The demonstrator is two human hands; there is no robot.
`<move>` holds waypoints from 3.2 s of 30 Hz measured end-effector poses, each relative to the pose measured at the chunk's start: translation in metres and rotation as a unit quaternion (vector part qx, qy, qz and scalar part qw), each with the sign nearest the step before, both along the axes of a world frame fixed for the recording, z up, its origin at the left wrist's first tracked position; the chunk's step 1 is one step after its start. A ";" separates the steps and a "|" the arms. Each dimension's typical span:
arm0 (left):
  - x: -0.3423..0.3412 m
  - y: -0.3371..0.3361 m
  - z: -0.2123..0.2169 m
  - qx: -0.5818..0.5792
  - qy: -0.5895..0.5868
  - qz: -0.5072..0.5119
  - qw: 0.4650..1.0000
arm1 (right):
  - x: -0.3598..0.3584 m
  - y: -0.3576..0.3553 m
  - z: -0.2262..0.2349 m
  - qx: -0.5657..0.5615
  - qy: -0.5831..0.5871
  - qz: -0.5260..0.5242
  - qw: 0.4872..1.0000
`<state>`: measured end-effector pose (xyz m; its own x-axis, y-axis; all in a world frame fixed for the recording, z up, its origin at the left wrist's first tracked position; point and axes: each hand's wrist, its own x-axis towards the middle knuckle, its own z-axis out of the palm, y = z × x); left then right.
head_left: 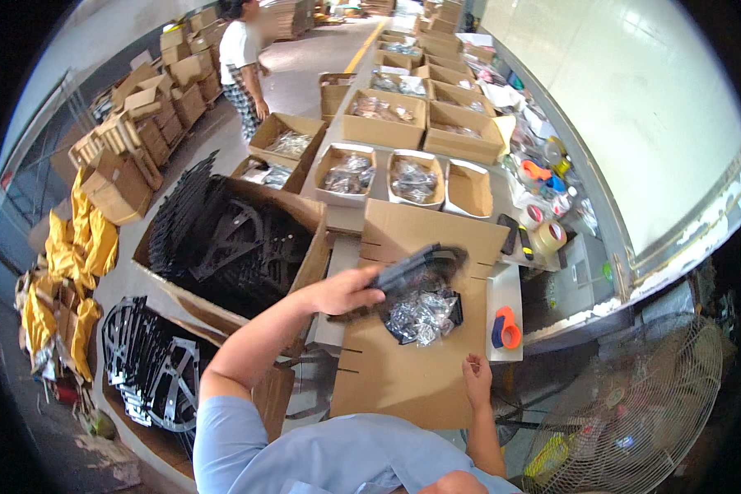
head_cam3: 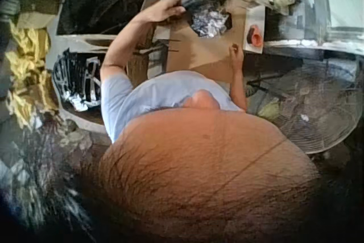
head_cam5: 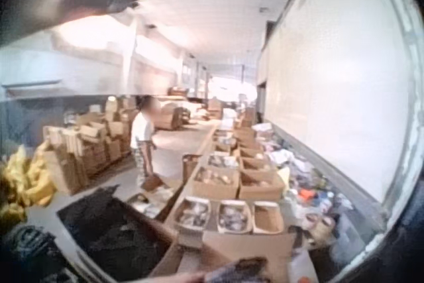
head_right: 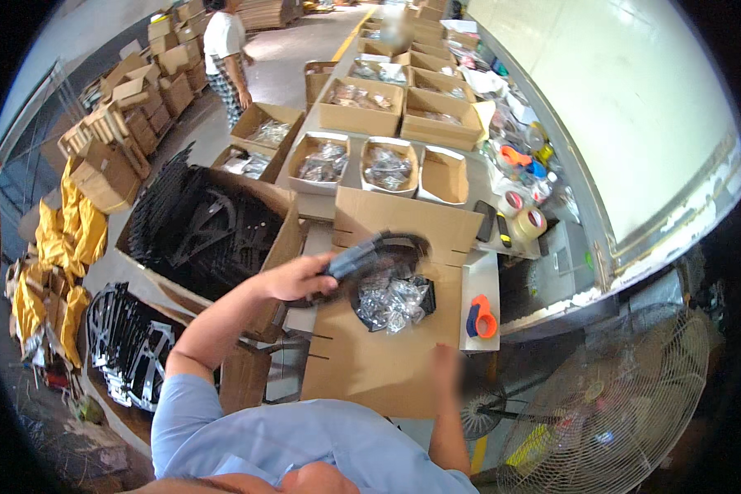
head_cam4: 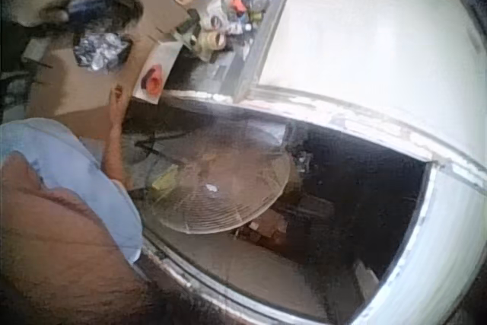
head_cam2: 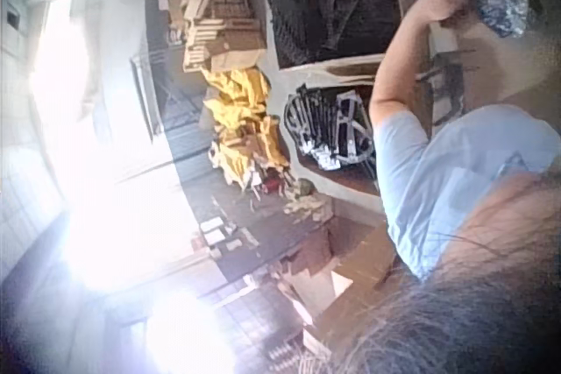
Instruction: The person packs plastic components into cardboard boxes, seals the boxes using a handheld tape dispenser, and places them onto a stack of similar boxes.
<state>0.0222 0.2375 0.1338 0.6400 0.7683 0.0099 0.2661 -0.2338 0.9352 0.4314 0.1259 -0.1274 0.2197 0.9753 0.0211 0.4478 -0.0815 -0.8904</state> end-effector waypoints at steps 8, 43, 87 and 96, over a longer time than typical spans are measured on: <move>0.106 0.106 -0.226 -0.222 0.029 -0.042 0.974 | 0.018 -0.023 0.004 -0.052 0.024 -0.077 0.995; 0.123 0.010 -0.159 0.431 0.413 0.158 0.787 | -0.059 0.182 0.136 -0.123 -0.424 0.283 0.851; 0.138 0.015 -0.242 0.197 0.449 0.025 0.871 | 0.076 0.137 -0.050 0.001 0.231 -0.135 0.963; 0.135 0.019 -0.237 0.150 0.458 0.022 0.876 | 0.076 0.133 -0.040 -0.060 -0.402 -0.113 0.907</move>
